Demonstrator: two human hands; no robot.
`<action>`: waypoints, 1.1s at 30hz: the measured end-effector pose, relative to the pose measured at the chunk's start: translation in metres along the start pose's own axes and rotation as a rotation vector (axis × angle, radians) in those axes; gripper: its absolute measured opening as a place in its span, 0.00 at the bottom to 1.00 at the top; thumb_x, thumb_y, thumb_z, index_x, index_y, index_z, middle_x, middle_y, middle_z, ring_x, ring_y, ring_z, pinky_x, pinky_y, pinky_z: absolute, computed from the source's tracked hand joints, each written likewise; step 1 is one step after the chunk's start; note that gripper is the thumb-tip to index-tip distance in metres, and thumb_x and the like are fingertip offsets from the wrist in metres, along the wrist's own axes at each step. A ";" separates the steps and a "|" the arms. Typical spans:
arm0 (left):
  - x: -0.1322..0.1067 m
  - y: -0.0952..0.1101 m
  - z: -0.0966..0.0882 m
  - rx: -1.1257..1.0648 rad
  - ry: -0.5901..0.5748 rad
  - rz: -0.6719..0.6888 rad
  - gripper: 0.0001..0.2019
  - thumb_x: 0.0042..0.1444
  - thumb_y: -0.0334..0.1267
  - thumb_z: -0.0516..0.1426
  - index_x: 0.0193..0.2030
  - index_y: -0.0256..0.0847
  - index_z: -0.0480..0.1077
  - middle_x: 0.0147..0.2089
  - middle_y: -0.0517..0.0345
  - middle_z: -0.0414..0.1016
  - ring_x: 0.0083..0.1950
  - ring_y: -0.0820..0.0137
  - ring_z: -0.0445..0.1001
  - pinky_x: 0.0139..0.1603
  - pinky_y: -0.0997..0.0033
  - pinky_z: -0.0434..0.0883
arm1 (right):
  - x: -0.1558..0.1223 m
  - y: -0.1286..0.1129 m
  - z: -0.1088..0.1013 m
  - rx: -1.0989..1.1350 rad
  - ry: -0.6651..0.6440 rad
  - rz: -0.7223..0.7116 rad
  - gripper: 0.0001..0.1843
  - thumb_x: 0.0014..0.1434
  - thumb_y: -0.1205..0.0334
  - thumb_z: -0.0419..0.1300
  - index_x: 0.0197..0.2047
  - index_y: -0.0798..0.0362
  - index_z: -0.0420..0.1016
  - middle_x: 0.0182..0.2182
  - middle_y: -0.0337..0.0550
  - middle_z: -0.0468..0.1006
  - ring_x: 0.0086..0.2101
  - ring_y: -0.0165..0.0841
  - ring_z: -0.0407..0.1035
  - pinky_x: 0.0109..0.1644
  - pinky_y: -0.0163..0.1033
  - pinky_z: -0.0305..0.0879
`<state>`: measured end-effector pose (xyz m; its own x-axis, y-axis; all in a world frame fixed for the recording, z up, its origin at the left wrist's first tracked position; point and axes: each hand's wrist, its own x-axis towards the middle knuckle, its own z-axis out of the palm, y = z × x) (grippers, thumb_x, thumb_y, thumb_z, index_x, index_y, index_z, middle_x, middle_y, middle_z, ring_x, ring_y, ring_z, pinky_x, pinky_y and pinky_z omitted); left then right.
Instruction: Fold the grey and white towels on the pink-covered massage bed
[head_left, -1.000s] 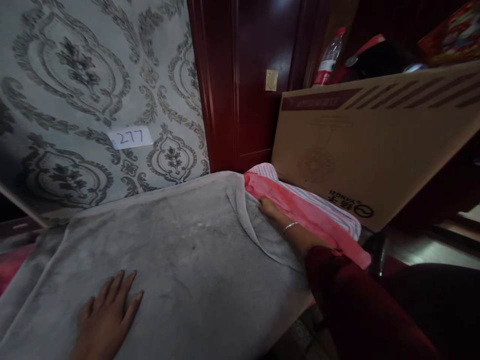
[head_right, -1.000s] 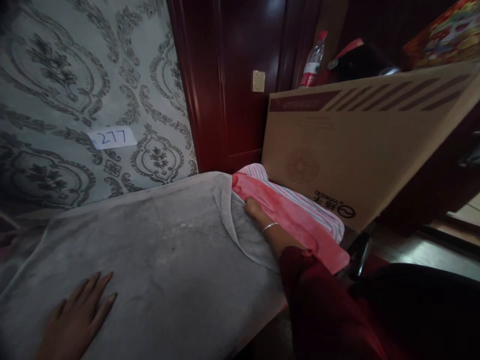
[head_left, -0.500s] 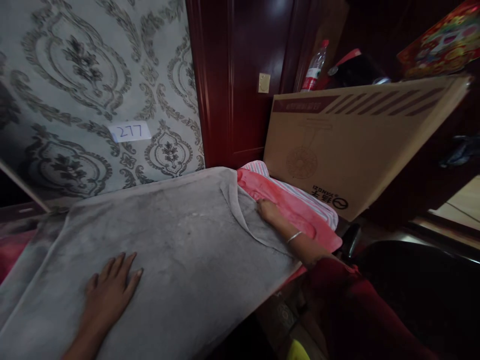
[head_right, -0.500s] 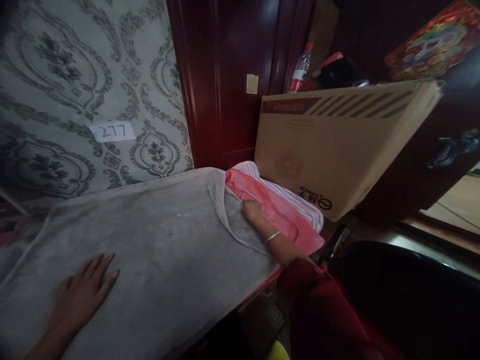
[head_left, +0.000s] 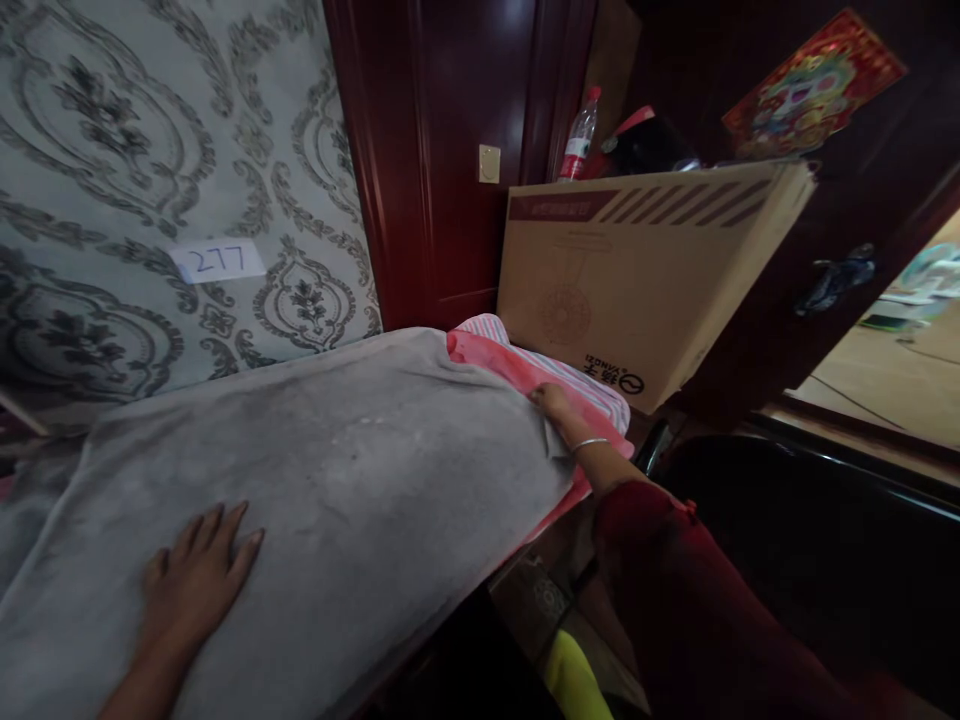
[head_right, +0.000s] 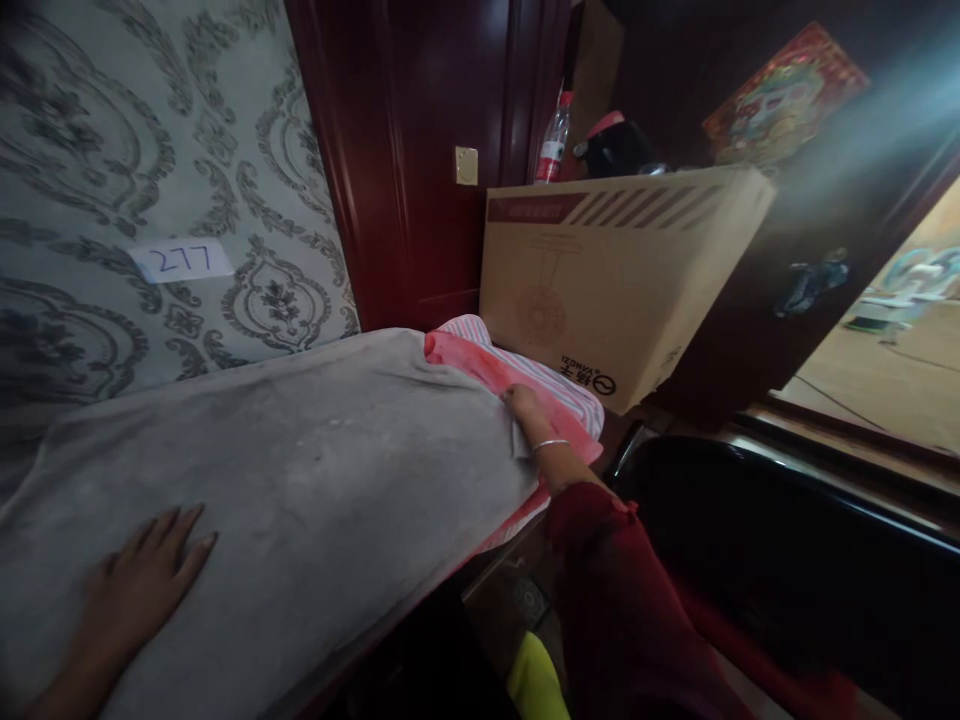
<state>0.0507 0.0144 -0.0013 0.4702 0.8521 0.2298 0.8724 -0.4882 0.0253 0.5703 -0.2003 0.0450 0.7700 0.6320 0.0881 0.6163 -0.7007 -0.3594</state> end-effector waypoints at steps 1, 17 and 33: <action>0.000 0.000 0.000 -0.001 -0.002 -0.002 0.39 0.63 0.54 0.34 0.71 0.30 0.59 0.73 0.34 0.57 0.74 0.46 0.52 0.69 0.37 0.53 | 0.001 0.010 -0.003 0.013 -0.011 0.011 0.20 0.67 0.63 0.49 0.52 0.57 0.78 0.47 0.52 0.81 0.44 0.37 0.74 0.45 0.35 0.64; -0.002 0.001 -0.001 0.009 0.004 0.001 0.38 0.64 0.53 0.34 0.71 0.30 0.60 0.73 0.35 0.57 0.74 0.45 0.53 0.69 0.38 0.54 | -0.024 0.054 0.010 -0.045 0.027 0.132 0.14 0.68 0.61 0.56 0.49 0.59 0.78 0.49 0.55 0.79 0.49 0.40 0.74 0.56 0.48 0.67; -0.004 -0.014 0.017 0.018 0.051 -0.047 0.35 0.60 0.52 0.41 0.69 0.37 0.65 0.73 0.45 0.61 0.74 0.51 0.55 0.71 0.42 0.54 | 0.118 -0.124 0.045 0.122 -0.053 -0.119 0.21 0.68 0.54 0.54 0.47 0.61 0.81 0.46 0.60 0.81 0.48 0.46 0.75 0.52 0.44 0.68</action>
<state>0.0386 0.0207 -0.0196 0.4217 0.8629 0.2784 0.8958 -0.4441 0.0195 0.5768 -0.0237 0.0578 0.6812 0.7267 0.0887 0.6753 -0.5770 -0.4594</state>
